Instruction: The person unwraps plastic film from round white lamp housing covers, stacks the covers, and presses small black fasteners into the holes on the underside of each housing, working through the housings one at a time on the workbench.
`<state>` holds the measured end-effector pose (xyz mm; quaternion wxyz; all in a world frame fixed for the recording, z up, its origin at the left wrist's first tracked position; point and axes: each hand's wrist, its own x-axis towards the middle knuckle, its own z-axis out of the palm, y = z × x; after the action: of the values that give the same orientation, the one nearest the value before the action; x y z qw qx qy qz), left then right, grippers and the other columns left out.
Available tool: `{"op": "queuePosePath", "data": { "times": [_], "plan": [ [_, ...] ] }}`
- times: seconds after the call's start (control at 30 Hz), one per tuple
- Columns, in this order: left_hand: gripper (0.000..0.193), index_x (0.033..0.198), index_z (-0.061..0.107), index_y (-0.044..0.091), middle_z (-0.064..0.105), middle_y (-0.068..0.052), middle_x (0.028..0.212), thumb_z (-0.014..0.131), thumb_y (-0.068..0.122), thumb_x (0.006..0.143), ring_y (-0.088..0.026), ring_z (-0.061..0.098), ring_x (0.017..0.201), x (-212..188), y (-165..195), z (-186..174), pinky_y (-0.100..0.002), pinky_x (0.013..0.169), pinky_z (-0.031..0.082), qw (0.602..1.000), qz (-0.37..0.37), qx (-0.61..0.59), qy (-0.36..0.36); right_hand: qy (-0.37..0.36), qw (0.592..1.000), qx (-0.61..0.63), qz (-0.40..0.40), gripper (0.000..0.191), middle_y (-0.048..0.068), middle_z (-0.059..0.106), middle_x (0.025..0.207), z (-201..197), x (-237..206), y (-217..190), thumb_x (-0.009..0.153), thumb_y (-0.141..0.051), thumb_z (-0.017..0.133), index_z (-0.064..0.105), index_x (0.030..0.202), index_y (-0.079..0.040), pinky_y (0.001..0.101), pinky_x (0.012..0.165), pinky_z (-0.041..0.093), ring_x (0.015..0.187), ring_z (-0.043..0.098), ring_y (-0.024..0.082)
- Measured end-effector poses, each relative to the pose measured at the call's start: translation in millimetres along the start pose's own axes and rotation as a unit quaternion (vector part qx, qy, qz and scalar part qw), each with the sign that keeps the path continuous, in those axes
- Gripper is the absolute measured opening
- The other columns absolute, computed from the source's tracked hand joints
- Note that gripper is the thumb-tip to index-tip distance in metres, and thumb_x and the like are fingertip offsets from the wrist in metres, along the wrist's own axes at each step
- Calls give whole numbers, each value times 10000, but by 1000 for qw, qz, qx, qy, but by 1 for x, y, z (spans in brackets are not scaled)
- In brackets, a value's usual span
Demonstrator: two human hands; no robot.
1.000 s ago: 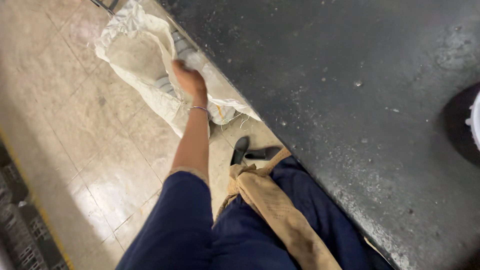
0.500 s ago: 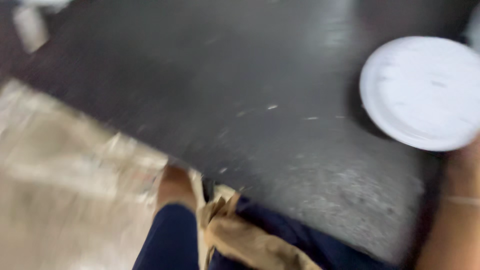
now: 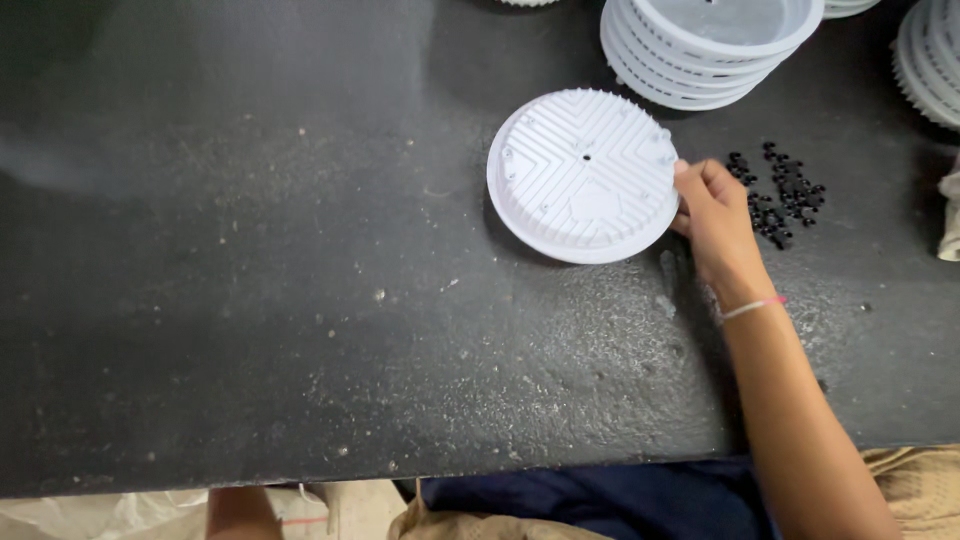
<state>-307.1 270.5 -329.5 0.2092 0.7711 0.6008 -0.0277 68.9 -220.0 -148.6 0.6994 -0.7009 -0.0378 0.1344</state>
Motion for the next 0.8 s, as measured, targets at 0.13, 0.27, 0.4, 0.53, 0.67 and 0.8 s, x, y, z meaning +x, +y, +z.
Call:
{"op": "queuePosePath", "data": {
  "times": [0.13,0.27,0.4,0.53,0.67,0.8],
  "plan": [
    [423,1328,638,53,664,-159,1370,567,247,959,-296,632,1242,-16,-35,-30,-432,1072,487,998,13,-44,46,-6,999,-20,31,193,28,684,995,-9,-20,-7,1058,-239,605,570,980,-66,258,786,603,903,672,84],
    [442,1343,649,54,678,-154,1383,580,275,966,-289,639,1252,-82,-66,-59,-430,1075,490,995,45,14,-83,-38,993,-110,-31,233,97,665,1074,-22,-25,-20,1009,-159,639,579,1144,21,322,803,621,944,687,158],
    [462,1357,660,54,692,-149,1396,592,302,973,-283,646,1263,-198,-12,-83,-428,1078,492,891,202,23,-406,-59,987,-133,-68,284,118,673,1116,-38,-7,-39,1030,-147,606,589,1231,53,333,824,618,978,712,202],
    [483,1371,670,54,706,-144,1408,604,330,980,-276,653,1273,-280,83,-148,-426,1080,495,698,430,-133,-557,-53,986,-56,-151,286,82,663,1218,-31,5,-39,1076,-139,541,585,1300,33,319,900,619,1062,710,181],
    [485,1381,641,52,640,-136,1486,582,368,1017,-281,638,1359,-275,197,-176,-421,1117,504,682,587,-255,-354,0,968,-167,-189,325,145,697,1223,-28,-10,-28,1088,-184,527,608,1337,9,345,934,564,1101,702,226],
    [600,1478,496,-15,544,-138,1526,503,425,1071,-241,484,1449,-239,324,-112,-365,1214,336,753,425,-463,-195,23,934,-249,-256,376,193,671,1339,-35,-16,-28,1109,-243,512,613,1372,6,385,1037,484,1231,647,306]
  ]
}}
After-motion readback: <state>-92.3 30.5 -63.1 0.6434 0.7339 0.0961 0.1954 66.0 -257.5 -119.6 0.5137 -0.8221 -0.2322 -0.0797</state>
